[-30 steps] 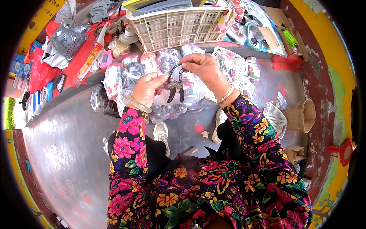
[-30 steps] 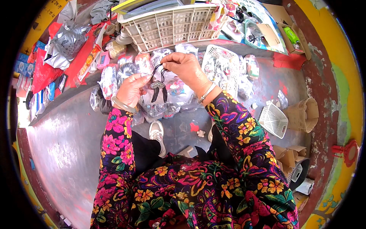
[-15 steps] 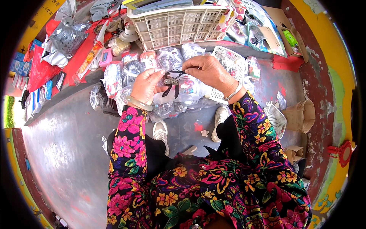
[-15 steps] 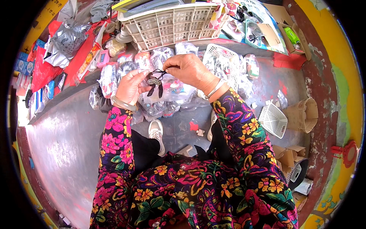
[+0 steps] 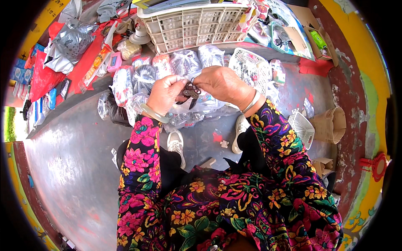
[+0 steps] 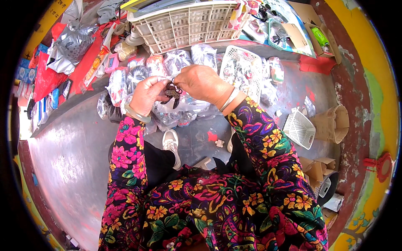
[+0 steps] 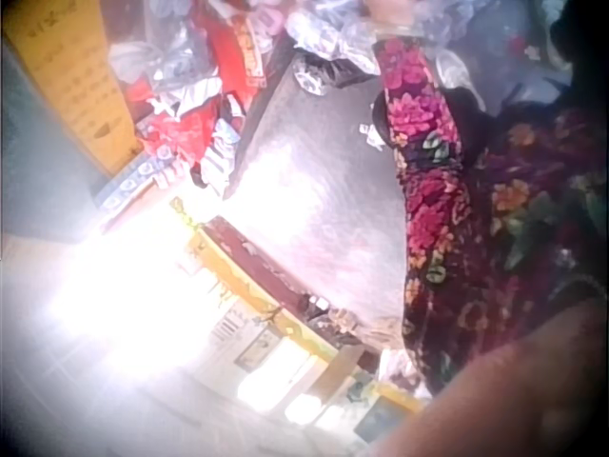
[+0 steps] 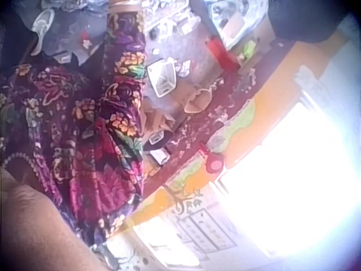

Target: The person sits on the floor and sorts small items from a large plastic bag into a white plastic basket. They handle various small objects, including hair accessories and packaged goods, picking them up one by one and placing them into the basket.

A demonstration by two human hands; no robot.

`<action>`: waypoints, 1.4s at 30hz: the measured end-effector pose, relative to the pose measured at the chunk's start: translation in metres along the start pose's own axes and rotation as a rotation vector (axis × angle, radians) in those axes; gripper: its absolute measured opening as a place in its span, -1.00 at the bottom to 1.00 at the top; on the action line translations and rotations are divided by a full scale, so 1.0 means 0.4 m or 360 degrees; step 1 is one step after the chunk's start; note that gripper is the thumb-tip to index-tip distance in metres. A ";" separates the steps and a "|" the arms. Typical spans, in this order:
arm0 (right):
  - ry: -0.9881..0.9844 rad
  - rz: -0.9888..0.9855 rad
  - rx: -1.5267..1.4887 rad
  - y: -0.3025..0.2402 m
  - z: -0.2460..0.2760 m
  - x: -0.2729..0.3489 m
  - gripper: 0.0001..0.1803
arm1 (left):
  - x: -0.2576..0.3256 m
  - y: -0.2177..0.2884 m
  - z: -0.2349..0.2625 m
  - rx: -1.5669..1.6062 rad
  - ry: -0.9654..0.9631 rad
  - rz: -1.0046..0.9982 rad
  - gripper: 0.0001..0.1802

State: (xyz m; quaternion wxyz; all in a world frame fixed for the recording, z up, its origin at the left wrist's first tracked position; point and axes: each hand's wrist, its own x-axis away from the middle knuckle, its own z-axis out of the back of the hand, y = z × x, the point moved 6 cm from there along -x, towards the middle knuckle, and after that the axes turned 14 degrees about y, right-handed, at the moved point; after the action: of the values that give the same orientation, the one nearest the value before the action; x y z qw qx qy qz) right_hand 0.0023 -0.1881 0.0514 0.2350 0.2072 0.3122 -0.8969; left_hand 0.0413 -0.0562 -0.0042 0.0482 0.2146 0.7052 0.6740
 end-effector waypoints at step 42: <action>0.0129 -0.1283 -0.0926 0.102 -0.011 0.025 -0.79 | 0.003 -0.004 0.009 0.0217 0.0066 0.0071 -0.80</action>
State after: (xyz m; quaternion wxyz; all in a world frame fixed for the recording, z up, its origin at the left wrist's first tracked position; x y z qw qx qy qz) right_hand 0.0177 -0.2165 0.0242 -0.0946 0.0306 0.6135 -0.7834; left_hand 0.0412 -0.0524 -0.0059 0.0039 0.2190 0.7453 0.6297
